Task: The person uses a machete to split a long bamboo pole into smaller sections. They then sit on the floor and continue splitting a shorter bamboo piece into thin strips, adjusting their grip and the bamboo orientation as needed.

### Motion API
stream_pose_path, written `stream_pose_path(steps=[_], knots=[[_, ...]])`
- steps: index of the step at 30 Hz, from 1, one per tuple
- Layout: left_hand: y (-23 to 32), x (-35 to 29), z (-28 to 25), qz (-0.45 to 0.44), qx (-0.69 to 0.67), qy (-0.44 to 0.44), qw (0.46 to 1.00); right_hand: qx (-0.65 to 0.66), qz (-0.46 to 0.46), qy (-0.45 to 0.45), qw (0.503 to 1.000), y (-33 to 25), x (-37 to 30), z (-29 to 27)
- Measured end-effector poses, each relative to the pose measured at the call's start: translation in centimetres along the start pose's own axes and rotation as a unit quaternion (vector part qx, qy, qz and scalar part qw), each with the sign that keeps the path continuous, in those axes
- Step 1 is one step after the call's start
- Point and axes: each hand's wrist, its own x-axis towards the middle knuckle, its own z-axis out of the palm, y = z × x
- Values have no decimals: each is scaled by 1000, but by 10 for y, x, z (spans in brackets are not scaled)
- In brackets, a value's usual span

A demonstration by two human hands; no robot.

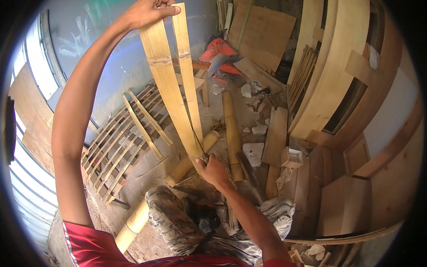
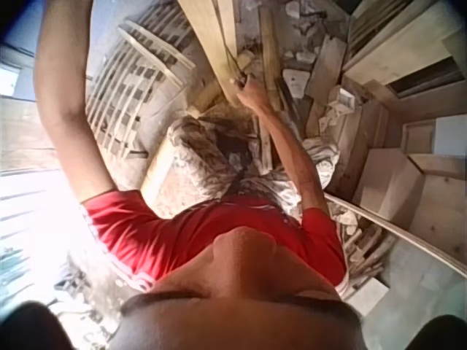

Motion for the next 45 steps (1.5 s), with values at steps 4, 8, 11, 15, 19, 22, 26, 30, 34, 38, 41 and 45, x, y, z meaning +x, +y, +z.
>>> stream_pose_path(steps=[4,8,11,15,19,22,26,30,34,38,41,45], knots=[[9,1,-2,1,39,4,999,-13,-10,27,1000,18,10,26],[14,3,-2,8,41,10,999,12,-33,61,997,39,28,56],[18,2,-1,-17,69,-1,997,21,-3,2,1000,48,41,55],[3,-5,4,6,28,34,999,193,38,-60,979,49,38,67],[-1,-1,-6,-39,31,-15,999,343,41,-145,927,54,42,58],[-28,-1,-1,8,42,-15,999,392,46,-197,898,55,46,67],[-33,-3,2,-22,8,-7,1000,431,50,-221,873,46,51,68],[-32,2,5,-35,19,-5,999,460,36,-209,862,51,57,71],[-49,7,21,5,95,68,993,416,59,-191,887,55,67,70],[-56,3,35,130,226,349,900,366,28,-141,920,52,72,70],[-52,-39,73,0,-17,501,865,320,42,-133,937,62,68,63],[-42,-182,182,-250,-193,474,822,334,17,-106,936,49,67,64]])
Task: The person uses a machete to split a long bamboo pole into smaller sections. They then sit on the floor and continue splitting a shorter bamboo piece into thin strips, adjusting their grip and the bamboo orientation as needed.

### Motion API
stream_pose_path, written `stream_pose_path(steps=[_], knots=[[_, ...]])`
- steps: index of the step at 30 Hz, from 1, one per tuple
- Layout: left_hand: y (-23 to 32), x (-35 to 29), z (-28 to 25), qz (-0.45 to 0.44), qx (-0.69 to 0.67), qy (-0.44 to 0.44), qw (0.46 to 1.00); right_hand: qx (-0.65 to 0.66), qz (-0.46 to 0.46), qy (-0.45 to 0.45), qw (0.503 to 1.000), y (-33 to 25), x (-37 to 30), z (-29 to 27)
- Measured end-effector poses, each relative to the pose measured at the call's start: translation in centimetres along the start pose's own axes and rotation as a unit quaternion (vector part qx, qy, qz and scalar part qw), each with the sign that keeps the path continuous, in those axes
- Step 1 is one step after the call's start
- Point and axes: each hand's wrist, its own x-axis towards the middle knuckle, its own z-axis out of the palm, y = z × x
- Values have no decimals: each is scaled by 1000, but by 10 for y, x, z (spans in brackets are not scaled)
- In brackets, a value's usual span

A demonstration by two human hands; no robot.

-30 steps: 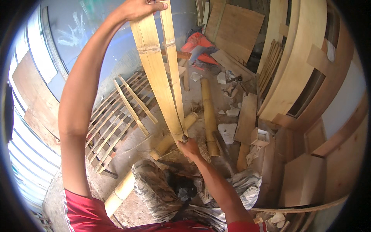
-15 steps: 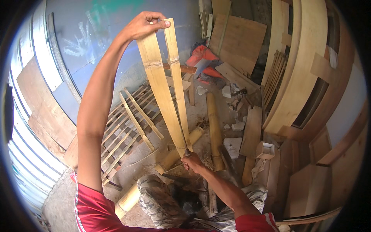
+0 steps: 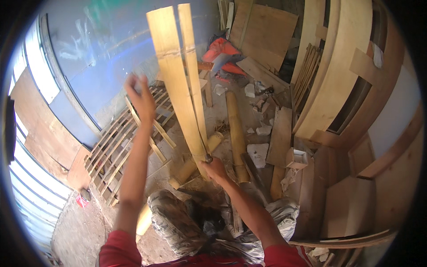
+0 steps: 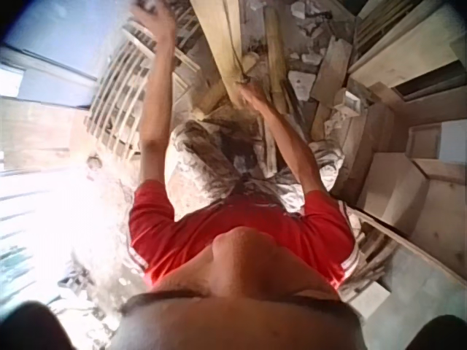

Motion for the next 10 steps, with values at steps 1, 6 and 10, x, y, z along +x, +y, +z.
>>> stream_pose_path(steps=[1,6,10], knots=[[-53,-32,-24,12,53,-19,998,-2,-14,-1,1000,-9,1,12],[-121,-176,-52,-252,39,-77,964,-85,-27,68,994,-86,-2,-35],[-139,-189,-75,-344,30,-104,933,-18,-39,12,999,-168,-24,-50]])
